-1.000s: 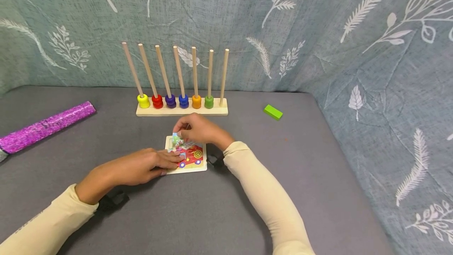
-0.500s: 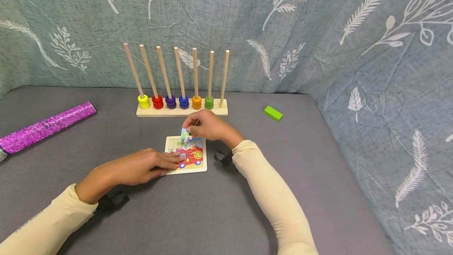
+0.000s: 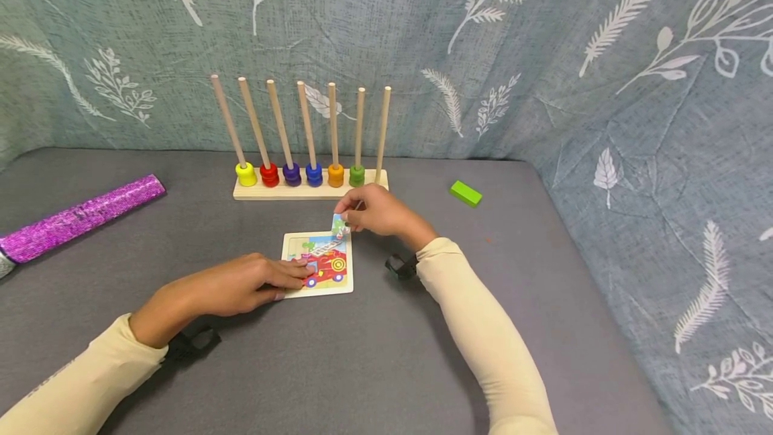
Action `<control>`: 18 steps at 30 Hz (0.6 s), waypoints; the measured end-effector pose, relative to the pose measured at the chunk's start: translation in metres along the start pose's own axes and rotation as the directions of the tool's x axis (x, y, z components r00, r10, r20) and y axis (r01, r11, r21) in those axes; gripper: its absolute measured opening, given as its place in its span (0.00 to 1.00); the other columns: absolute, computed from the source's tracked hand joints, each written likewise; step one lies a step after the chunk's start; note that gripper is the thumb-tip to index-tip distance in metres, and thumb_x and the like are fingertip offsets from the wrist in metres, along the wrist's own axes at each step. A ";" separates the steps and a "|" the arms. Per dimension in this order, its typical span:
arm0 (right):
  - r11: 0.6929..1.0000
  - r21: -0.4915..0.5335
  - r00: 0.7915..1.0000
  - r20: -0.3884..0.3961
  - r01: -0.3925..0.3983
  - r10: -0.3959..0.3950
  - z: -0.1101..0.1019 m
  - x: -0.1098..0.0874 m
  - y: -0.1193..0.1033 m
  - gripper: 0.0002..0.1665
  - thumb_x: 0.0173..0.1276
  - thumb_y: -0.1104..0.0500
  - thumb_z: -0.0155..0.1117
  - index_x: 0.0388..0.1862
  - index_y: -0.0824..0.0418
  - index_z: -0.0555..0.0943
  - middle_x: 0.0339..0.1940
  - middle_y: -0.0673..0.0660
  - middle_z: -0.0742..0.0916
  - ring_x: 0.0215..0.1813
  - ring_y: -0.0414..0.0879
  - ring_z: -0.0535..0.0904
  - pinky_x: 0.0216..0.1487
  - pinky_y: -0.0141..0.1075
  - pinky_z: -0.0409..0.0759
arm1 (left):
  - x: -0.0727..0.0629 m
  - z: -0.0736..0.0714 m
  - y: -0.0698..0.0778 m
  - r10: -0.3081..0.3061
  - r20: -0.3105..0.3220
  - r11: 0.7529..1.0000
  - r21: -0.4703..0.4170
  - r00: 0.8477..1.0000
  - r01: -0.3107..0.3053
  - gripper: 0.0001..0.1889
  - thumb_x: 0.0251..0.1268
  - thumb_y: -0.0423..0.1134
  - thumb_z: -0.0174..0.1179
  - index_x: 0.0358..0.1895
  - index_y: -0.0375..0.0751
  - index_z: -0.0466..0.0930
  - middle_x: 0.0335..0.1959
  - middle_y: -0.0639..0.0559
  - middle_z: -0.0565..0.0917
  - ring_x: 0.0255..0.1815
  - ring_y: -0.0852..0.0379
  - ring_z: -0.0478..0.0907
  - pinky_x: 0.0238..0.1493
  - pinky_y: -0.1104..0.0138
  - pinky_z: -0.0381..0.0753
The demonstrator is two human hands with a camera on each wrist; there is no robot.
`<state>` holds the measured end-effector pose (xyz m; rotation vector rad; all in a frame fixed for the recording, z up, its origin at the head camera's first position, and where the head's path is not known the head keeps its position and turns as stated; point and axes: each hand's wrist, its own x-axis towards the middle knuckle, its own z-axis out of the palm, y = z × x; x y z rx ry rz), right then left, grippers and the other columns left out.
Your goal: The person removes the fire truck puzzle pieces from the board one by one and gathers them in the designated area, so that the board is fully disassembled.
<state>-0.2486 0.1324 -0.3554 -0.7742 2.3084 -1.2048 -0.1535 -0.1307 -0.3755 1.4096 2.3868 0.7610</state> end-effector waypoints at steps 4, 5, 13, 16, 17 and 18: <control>1.000 0.002 1.000 -0.012 -0.008 0.008 -0.006 -0.005 0.005 0.10 0.71 0.71 0.54 0.46 0.71 0.81 0.34 0.60 0.84 0.33 0.50 0.82 0.40 0.45 0.82 | 0.000 0.001 -0.001 -0.006 -0.002 1.000 0.009 1.000 0.006 0.18 0.63 0.22 0.57 0.56 0.32 0.81 0.61 0.42 0.77 0.62 0.45 0.74 0.57 0.52 0.74; 1.000 -0.002 1.000 -0.015 -0.012 0.012 -0.008 -0.006 0.006 0.10 0.71 0.71 0.54 0.47 0.71 0.81 0.35 0.60 0.84 0.33 0.50 0.82 0.40 0.45 0.82 | 0.000 0.002 -0.002 -0.010 0.000 1.000 0.009 1.000 0.010 0.18 0.63 0.22 0.57 0.56 0.32 0.81 0.62 0.42 0.77 0.62 0.45 0.74 0.57 0.52 0.74; 0.999 -0.039 0.999 -0.019 -0.038 0.037 -0.017 -0.014 0.016 0.10 0.70 0.71 0.55 0.45 0.72 0.82 0.34 0.59 0.85 0.32 0.48 0.81 0.39 0.44 0.82 | 0.000 0.002 -0.003 0.000 -0.007 1.000 0.012 1.000 0.000 0.18 0.63 0.22 0.57 0.56 0.32 0.81 0.62 0.41 0.77 0.62 0.45 0.74 0.57 0.51 0.75; 0.997 -0.050 0.998 -0.026 -0.052 0.051 -0.020 -0.015 0.022 0.10 0.70 0.71 0.55 0.45 0.71 0.82 0.34 0.59 0.85 0.32 0.47 0.81 0.39 0.44 0.82 | -0.001 0.002 -0.002 0.010 -0.014 1.000 0.012 1.000 -0.010 0.19 0.62 0.21 0.57 0.56 0.33 0.82 0.61 0.41 0.77 0.61 0.45 0.75 0.57 0.52 0.75; 0.997 -0.056 0.998 -0.029 -0.058 0.056 -0.021 -0.015 0.023 0.10 0.70 0.71 0.55 0.45 0.71 0.82 0.34 0.59 0.85 0.33 0.47 0.81 0.39 0.44 0.82 | -0.001 0.002 -0.002 0.010 -0.014 1.000 0.012 1.000 -0.010 0.19 0.62 0.21 0.57 0.56 0.33 0.82 0.61 0.41 0.77 0.61 0.45 0.75 0.57 0.52 0.75; 0.996 -0.060 0.998 -0.032 -0.064 0.062 -0.022 -0.016 0.024 0.10 0.70 0.71 0.55 0.45 0.71 0.82 0.34 0.59 0.85 0.33 0.47 0.81 0.39 0.43 0.82 | -0.001 0.002 -0.002 0.010 -0.014 1.000 0.011 1.000 -0.010 0.19 0.62 0.21 0.57 0.56 0.33 0.81 0.61 0.42 0.77 0.61 0.45 0.75 0.57 0.52 0.75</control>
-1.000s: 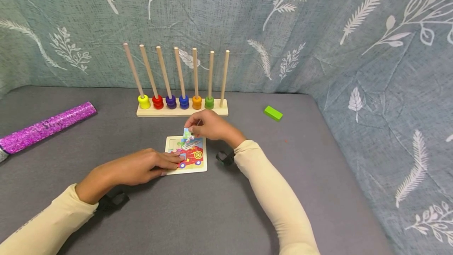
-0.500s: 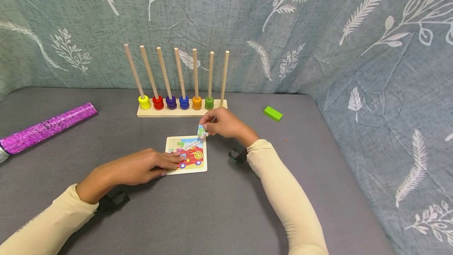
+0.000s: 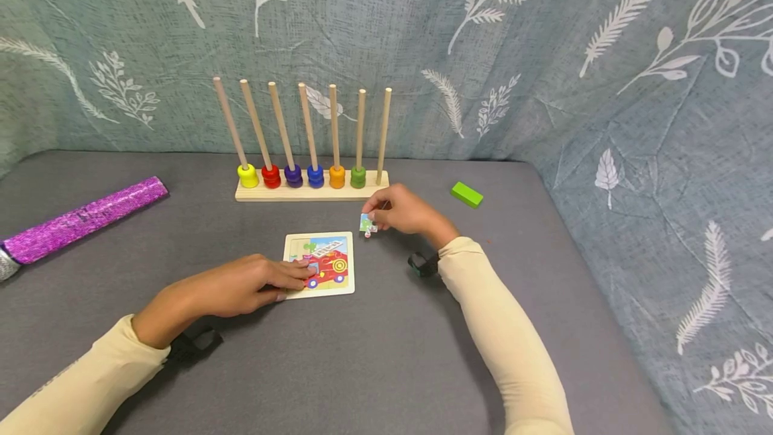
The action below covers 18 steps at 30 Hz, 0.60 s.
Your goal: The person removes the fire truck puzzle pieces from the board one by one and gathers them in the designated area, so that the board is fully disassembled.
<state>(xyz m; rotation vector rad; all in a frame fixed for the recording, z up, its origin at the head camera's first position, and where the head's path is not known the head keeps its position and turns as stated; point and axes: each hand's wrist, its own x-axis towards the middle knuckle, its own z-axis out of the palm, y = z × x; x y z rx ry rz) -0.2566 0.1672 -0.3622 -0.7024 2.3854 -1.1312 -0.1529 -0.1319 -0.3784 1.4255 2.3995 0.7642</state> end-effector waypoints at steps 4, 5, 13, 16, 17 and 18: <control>0.999 -0.015 0.999 0.000 -0.034 0.034 -0.006 -0.002 0.003 0.10 0.70 0.70 0.56 0.45 0.71 0.82 0.35 0.59 0.85 0.34 0.48 0.81 0.40 0.43 0.81 | 0.001 0.000 0.001 -0.001 0.005 1.000 -0.004 1.000 0.001 0.19 0.62 0.21 0.56 0.56 0.33 0.81 0.61 0.42 0.77 0.62 0.46 0.74 0.57 0.53 0.75; 0.999 -0.018 0.999 0.002 -0.041 0.041 -0.007 -0.002 0.003 0.10 0.70 0.70 0.56 0.45 0.70 0.82 0.35 0.59 0.85 0.35 0.48 0.81 0.40 0.42 0.81 | 0.000 -0.001 0.001 0.000 0.005 1.000 -0.004 1.000 0.000 0.19 0.62 0.21 0.56 0.56 0.33 0.81 0.61 0.41 0.77 0.62 0.45 0.74 0.57 0.53 0.75; 0.994 -0.010 0.994 0.019 -0.110 0.110 -0.011 -0.002 0.007 0.10 0.70 0.68 0.57 0.45 0.69 0.83 0.33 0.58 0.86 0.33 0.48 0.82 0.38 0.40 0.82 | 0.000 0.000 0.000 -0.010 0.003 1.000 -0.010 1.000 0.010 0.19 0.62 0.20 0.56 0.56 0.33 0.82 0.61 0.42 0.77 0.62 0.45 0.74 0.58 0.52 0.74; 0.992 -0.019 0.992 0.023 -0.122 0.123 -0.012 -0.002 0.009 0.10 0.71 0.68 0.58 0.45 0.69 0.83 0.32 0.58 0.86 0.33 0.47 0.81 0.38 0.39 0.82 | 0.000 0.000 0.000 -0.021 0.009 1.000 -0.022 1.000 0.021 0.19 0.62 0.20 0.56 0.57 0.33 0.81 0.62 0.42 0.77 0.62 0.45 0.74 0.58 0.51 0.74; 0.992 -0.026 0.992 0.024 -0.123 0.123 -0.012 -0.002 0.009 0.10 0.71 0.68 0.58 0.45 0.69 0.83 0.32 0.57 0.85 0.32 0.47 0.81 0.38 0.39 0.82 | 0.000 -0.001 0.000 -0.023 0.011 0.999 -0.026 1.000 0.023 0.19 0.63 0.21 0.56 0.57 0.33 0.81 0.62 0.42 0.77 0.63 0.45 0.73 0.58 0.51 0.73; 0.992 -0.032 0.992 0.025 -0.122 0.123 -0.012 -0.002 0.010 0.10 0.71 0.68 0.58 0.45 0.69 0.84 0.31 0.57 0.85 0.32 0.47 0.81 0.37 0.39 0.82 | 0.000 -0.001 0.000 -0.025 0.013 0.999 -0.030 1.000 0.026 0.19 0.63 0.21 0.56 0.57 0.33 0.81 0.62 0.42 0.77 0.63 0.45 0.73 0.58 0.52 0.73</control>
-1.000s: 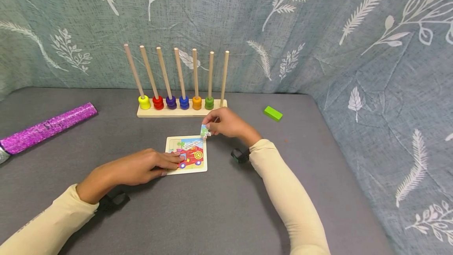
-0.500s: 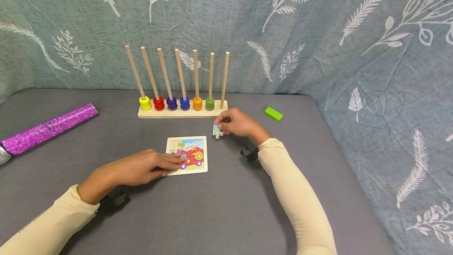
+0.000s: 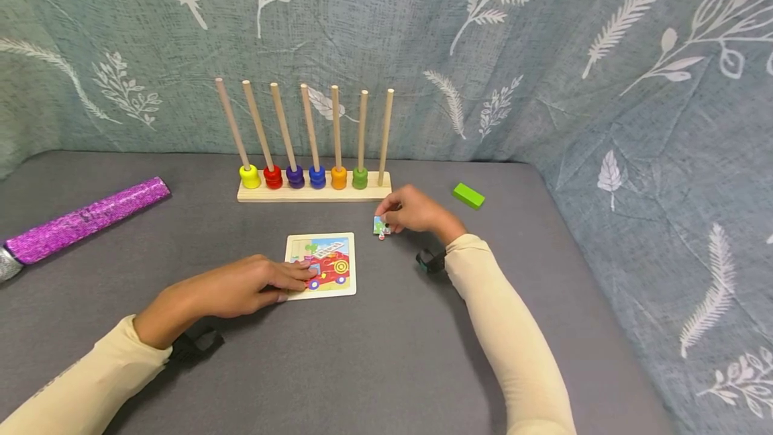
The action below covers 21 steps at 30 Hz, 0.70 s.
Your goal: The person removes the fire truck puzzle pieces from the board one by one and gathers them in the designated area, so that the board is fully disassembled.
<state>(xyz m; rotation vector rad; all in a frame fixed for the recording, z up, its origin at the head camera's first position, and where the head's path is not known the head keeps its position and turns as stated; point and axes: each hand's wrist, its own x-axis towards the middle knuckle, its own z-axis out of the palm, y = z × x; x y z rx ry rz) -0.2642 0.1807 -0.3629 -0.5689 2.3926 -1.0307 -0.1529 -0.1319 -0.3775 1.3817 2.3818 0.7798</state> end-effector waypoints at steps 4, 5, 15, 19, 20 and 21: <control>1.000 -0.025 1.000 -0.004 0.012 -0.012 -0.001 0.000 0.003 0.10 0.70 0.68 0.57 0.44 0.69 0.84 0.30 0.56 0.85 0.32 0.47 0.79 0.36 0.38 0.79 | 0.001 0.000 0.001 0.010 -0.001 1.000 -0.002 1.000 -0.010 0.19 0.63 0.21 0.56 0.57 0.33 0.81 0.62 0.42 0.77 0.63 0.45 0.73 0.58 0.52 0.73; 0.999 -0.031 1.000 -0.004 0.014 -0.014 -0.001 0.000 0.004 0.10 0.70 0.68 0.57 0.44 0.69 0.84 0.30 0.56 0.85 0.32 0.47 0.79 0.36 0.37 0.78 | 0.001 0.000 0.001 0.011 -0.001 1.000 -0.003 1.000 -0.011 0.19 0.63 0.21 0.56 0.57 0.33 0.81 0.62 0.42 0.77 0.63 0.45 0.73 0.58 0.52 0.73; 0.999 -0.043 1.000 -0.017 0.006 -0.007 0.001 0.006 0.008 0.09 0.69 0.67 0.59 0.43 0.68 0.84 0.28 0.54 0.83 0.29 0.45 0.76 0.32 0.35 0.75 | 0.001 0.000 0.000 -0.023 0.016 0.999 -0.029 1.000 0.023 0.19 0.64 0.21 0.56 0.58 0.33 0.80 0.63 0.42 0.75 0.64 0.45 0.72 0.59 0.52 0.73; 0.999 -0.054 1.000 -0.014 0.001 -0.002 0.003 0.008 0.008 0.08 0.70 0.67 0.59 0.43 0.67 0.84 0.28 0.54 0.83 0.29 0.45 0.75 0.32 0.36 0.73 | 0.001 0.000 0.000 -0.020 0.018 0.999 -0.032 1.000 0.021 0.19 0.64 0.21 0.56 0.58 0.33 0.80 0.63 0.41 0.76 0.63 0.45 0.72 0.58 0.52 0.73; 0.998 -0.061 1.000 -0.014 0.002 -0.003 0.003 0.008 0.008 0.09 0.70 0.67 0.59 0.43 0.67 0.84 0.29 0.54 0.83 0.30 0.45 0.75 0.32 0.36 0.73 | 0.001 0.000 0.000 -0.017 0.016 0.999 -0.032 1.000 0.018 0.19 0.63 0.21 0.56 0.57 0.33 0.80 0.63 0.41 0.76 0.63 0.44 0.72 0.58 0.51 0.73; 0.998 -0.066 1.000 -0.016 0.001 -0.002 0.003 0.008 0.008 0.09 0.70 0.67 0.58 0.43 0.67 0.84 0.30 0.54 0.83 0.30 0.45 0.75 0.32 0.36 0.73 | 0.001 0.000 0.000 -0.015 0.016 0.999 -0.030 1.000 0.016 0.19 0.63 0.21 0.56 0.57 0.33 0.80 0.62 0.41 0.76 0.63 0.44 0.73 0.58 0.51 0.74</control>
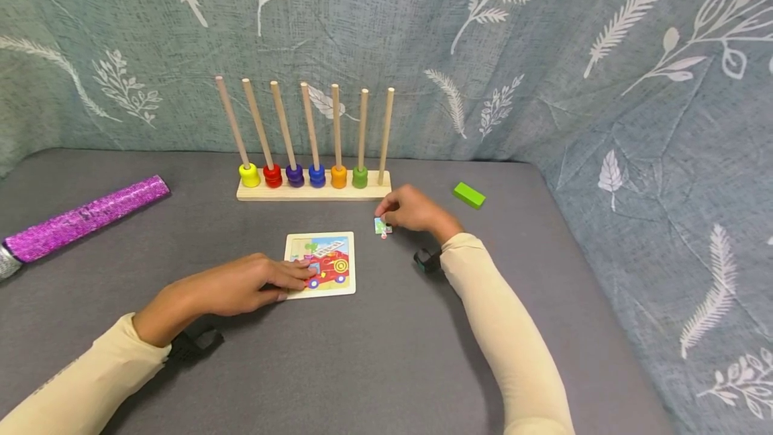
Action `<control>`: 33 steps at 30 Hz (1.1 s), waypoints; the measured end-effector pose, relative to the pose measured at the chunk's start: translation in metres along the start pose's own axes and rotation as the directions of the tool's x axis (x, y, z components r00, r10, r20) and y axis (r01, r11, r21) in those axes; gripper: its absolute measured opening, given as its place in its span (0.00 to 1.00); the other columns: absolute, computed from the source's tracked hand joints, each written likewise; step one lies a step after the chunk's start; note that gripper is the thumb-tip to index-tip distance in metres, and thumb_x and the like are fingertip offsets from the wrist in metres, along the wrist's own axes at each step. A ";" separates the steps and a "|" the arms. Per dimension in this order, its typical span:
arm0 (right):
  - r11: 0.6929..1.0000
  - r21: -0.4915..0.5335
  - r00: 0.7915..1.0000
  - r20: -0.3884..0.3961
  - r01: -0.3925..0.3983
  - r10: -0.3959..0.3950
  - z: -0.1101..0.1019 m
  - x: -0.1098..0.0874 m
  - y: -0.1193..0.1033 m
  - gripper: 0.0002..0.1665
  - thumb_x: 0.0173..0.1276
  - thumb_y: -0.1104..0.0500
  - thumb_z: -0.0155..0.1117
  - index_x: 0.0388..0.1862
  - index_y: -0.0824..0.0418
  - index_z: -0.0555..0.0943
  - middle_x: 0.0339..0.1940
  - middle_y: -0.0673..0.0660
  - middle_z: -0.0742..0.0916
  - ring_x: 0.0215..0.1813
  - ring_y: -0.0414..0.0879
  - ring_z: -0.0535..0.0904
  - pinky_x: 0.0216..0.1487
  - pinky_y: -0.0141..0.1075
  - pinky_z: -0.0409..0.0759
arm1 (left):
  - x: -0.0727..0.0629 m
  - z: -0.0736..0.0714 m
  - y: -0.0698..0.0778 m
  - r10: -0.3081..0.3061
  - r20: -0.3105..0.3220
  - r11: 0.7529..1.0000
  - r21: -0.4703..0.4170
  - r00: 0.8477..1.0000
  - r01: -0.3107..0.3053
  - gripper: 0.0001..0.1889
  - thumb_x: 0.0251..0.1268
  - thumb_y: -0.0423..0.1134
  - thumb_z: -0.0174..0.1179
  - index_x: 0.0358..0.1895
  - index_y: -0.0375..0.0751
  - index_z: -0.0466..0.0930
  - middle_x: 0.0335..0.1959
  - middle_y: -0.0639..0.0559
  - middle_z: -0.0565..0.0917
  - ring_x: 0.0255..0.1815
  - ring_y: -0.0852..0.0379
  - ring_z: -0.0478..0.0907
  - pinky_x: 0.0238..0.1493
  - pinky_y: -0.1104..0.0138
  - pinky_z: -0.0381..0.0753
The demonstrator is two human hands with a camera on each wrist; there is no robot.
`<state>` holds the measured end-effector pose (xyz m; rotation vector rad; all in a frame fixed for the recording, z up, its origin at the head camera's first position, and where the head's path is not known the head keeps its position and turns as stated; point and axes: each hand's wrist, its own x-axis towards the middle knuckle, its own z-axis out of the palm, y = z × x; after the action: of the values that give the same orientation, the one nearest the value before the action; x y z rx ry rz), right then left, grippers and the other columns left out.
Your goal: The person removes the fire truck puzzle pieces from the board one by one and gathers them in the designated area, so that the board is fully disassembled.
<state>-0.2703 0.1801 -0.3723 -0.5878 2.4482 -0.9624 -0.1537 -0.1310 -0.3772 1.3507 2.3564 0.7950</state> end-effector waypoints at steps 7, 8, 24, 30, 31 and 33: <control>0.999 -0.049 1.000 -0.027 0.008 -0.010 -0.003 -0.004 -0.002 0.09 0.69 0.69 0.58 0.43 0.67 0.85 0.37 0.56 0.86 0.34 0.44 0.77 0.36 0.36 0.75 | 0.000 -0.001 0.001 -0.004 0.002 1.000 0.001 1.000 0.004 0.19 0.63 0.22 0.57 0.57 0.33 0.81 0.62 0.42 0.77 0.63 0.45 0.73 0.58 0.52 0.74; 0.998 -0.056 0.999 -0.033 0.007 -0.009 -0.004 -0.004 -0.002 0.09 0.69 0.69 0.59 0.43 0.67 0.85 0.38 0.57 0.86 0.34 0.44 0.76 0.36 0.36 0.75 | 0.000 -0.001 0.001 -0.005 0.002 1.000 0.001 1.000 0.005 0.19 0.64 0.22 0.57 0.57 0.33 0.81 0.62 0.42 0.76 0.63 0.45 0.73 0.58 0.52 0.74; 0.996 -0.059 0.997 -0.034 0.073 -0.075 0.007 -0.006 -0.018 0.11 0.70 0.65 0.61 0.48 0.66 0.85 0.43 0.56 0.87 0.35 0.42 0.78 0.36 0.34 0.75 | 0.000 0.002 -0.003 -0.023 0.013 1.000 0.003 1.000 0.023 0.19 0.64 0.22 0.57 0.57 0.33 0.81 0.63 0.42 0.76 0.64 0.46 0.72 0.59 0.52 0.73; 0.991 -0.063 0.992 -0.022 0.122 -0.123 0.012 -0.003 -0.023 0.11 0.70 0.65 0.61 0.47 0.66 0.86 0.41 0.55 0.88 0.33 0.42 0.78 0.36 0.35 0.75 | 0.000 0.002 -0.003 -0.026 0.011 1.000 -0.002 1.000 0.026 0.19 0.64 0.22 0.56 0.57 0.34 0.81 0.63 0.42 0.76 0.64 0.46 0.72 0.60 0.52 0.72; 0.989 -0.070 0.991 -0.019 0.132 -0.133 0.013 -0.002 -0.024 0.11 0.70 0.65 0.61 0.46 0.66 0.86 0.40 0.55 0.88 0.32 0.41 0.77 0.35 0.35 0.75 | 0.000 0.002 -0.003 -0.019 0.008 1.000 0.000 1.000 0.019 0.19 0.63 0.21 0.56 0.57 0.33 0.81 0.63 0.42 0.76 0.64 0.46 0.72 0.59 0.52 0.73; 0.986 -0.079 0.989 -0.009 0.146 -0.147 0.016 0.001 -0.026 0.10 0.70 0.65 0.62 0.45 0.65 0.87 0.39 0.54 0.88 0.28 0.40 0.76 0.31 0.34 0.75 | -0.001 0.001 -0.003 -0.010 0.001 1.000 0.008 1.000 0.010 0.19 0.63 0.21 0.56 0.57 0.34 0.81 0.62 0.42 0.76 0.63 0.46 0.73 0.59 0.52 0.73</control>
<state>-0.2564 0.1537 -0.3648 -0.8003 2.4928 -0.9330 -0.1547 -0.1327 -0.3803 1.3415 2.3663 0.7832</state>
